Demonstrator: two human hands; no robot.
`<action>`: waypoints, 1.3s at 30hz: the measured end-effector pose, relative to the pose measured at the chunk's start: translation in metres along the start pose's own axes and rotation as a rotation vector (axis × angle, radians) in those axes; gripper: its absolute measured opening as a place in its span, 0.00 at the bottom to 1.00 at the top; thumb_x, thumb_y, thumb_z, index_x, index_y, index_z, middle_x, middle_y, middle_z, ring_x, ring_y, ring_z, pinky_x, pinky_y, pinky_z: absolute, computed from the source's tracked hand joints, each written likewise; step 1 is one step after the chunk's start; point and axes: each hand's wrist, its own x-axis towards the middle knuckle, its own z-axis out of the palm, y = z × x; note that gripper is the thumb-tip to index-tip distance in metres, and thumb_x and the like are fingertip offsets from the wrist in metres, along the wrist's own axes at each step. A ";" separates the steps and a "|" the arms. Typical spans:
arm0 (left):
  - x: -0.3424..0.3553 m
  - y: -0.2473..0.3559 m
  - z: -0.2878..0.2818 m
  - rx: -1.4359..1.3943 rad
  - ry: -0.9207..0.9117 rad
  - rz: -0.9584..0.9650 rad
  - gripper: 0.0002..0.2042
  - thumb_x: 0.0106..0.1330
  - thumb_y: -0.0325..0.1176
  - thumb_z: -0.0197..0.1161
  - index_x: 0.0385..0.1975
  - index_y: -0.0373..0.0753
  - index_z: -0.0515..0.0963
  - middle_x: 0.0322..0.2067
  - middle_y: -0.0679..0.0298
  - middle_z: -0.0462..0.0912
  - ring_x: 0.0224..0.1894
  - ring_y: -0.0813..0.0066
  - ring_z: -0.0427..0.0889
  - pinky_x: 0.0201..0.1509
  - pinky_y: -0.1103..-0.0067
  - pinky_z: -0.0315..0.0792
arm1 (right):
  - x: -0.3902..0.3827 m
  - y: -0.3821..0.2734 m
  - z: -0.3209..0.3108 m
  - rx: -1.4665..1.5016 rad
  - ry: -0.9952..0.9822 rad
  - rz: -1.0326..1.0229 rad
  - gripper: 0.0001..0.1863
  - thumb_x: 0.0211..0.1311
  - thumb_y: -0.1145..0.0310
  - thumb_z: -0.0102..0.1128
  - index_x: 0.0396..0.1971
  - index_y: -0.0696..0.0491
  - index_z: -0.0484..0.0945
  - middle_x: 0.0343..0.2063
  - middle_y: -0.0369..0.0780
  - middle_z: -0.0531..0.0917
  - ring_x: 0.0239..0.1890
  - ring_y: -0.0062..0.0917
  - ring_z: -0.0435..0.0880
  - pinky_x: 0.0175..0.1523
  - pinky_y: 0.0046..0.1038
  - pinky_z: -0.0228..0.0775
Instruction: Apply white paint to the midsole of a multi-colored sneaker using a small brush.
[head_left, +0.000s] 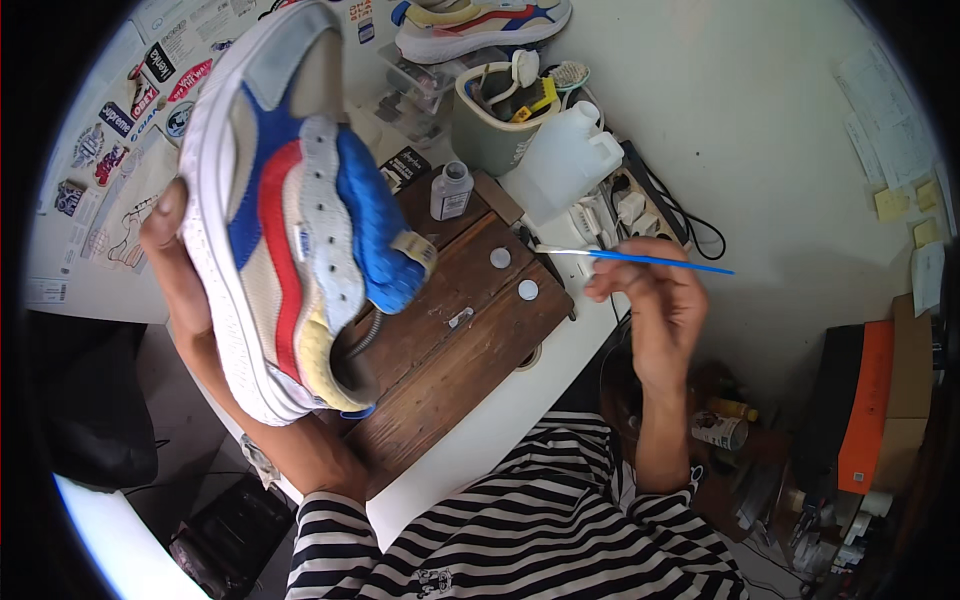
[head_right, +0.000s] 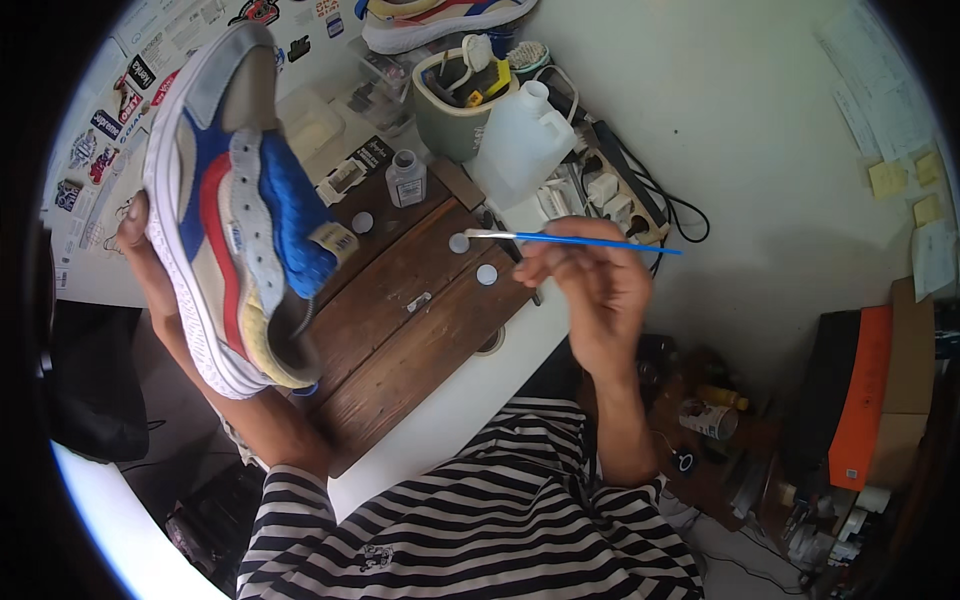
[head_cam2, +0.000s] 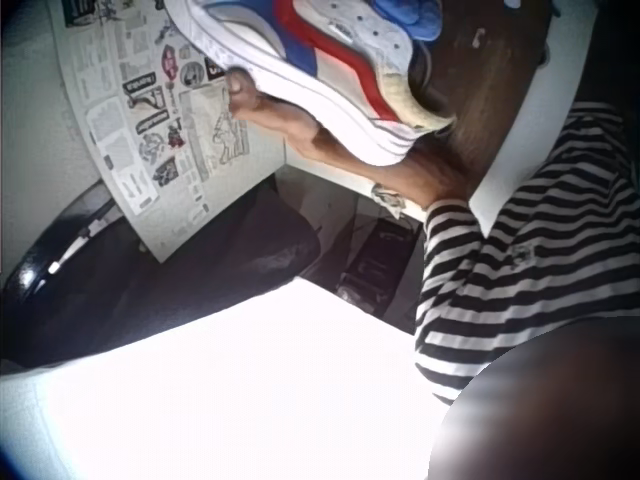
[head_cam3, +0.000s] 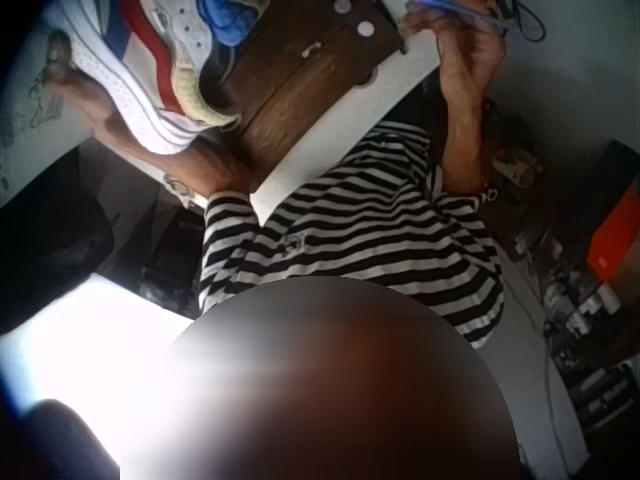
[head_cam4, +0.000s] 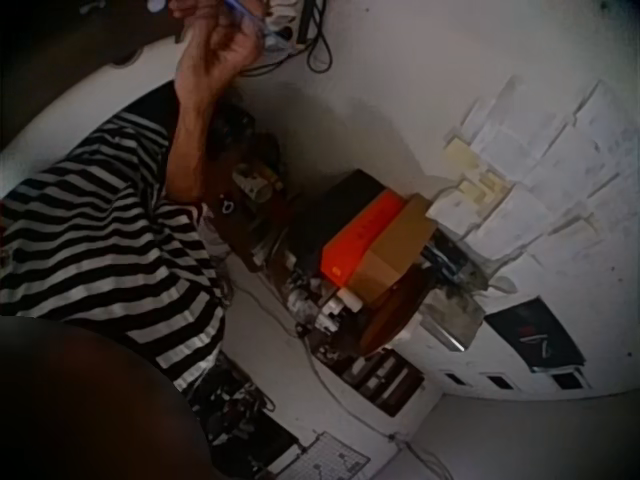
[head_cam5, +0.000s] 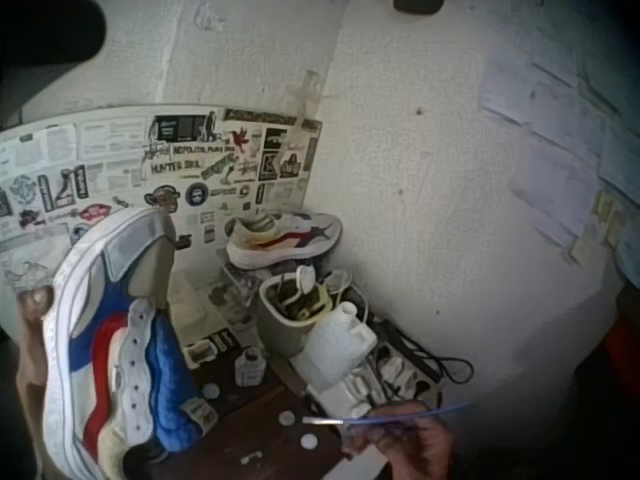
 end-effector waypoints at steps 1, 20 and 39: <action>0.003 0.001 -0.007 0.003 0.058 0.014 0.41 0.67 0.61 0.49 0.67 0.29 0.69 0.53 0.44 0.82 0.48 0.58 0.85 0.51 0.69 0.79 | 0.001 0.013 0.008 0.020 -0.033 -0.030 0.11 0.72 0.83 0.54 0.52 0.65 0.75 0.36 0.48 0.87 0.34 0.27 0.88 0.41 0.27 0.83; 0.002 0.015 -0.036 0.024 0.346 -0.007 0.36 0.67 0.58 0.55 0.62 0.29 0.74 0.49 0.46 0.84 0.42 0.61 0.83 0.47 0.69 0.77 | 0.037 0.113 0.124 -0.375 -0.138 -0.026 0.07 0.65 0.78 0.67 0.41 0.62 0.83 0.24 0.42 0.87 0.23 0.20 0.85 0.31 0.23 0.75; 0.031 -0.040 0.032 0.576 -0.579 0.075 0.39 0.66 0.53 0.55 0.74 0.34 0.64 0.52 0.44 0.84 0.49 0.62 0.84 0.53 0.75 0.74 | -0.017 -0.052 -0.009 0.122 0.082 0.025 0.11 0.72 0.69 0.57 0.41 0.64 0.73 0.27 0.50 0.85 0.24 0.30 0.86 0.31 0.28 0.81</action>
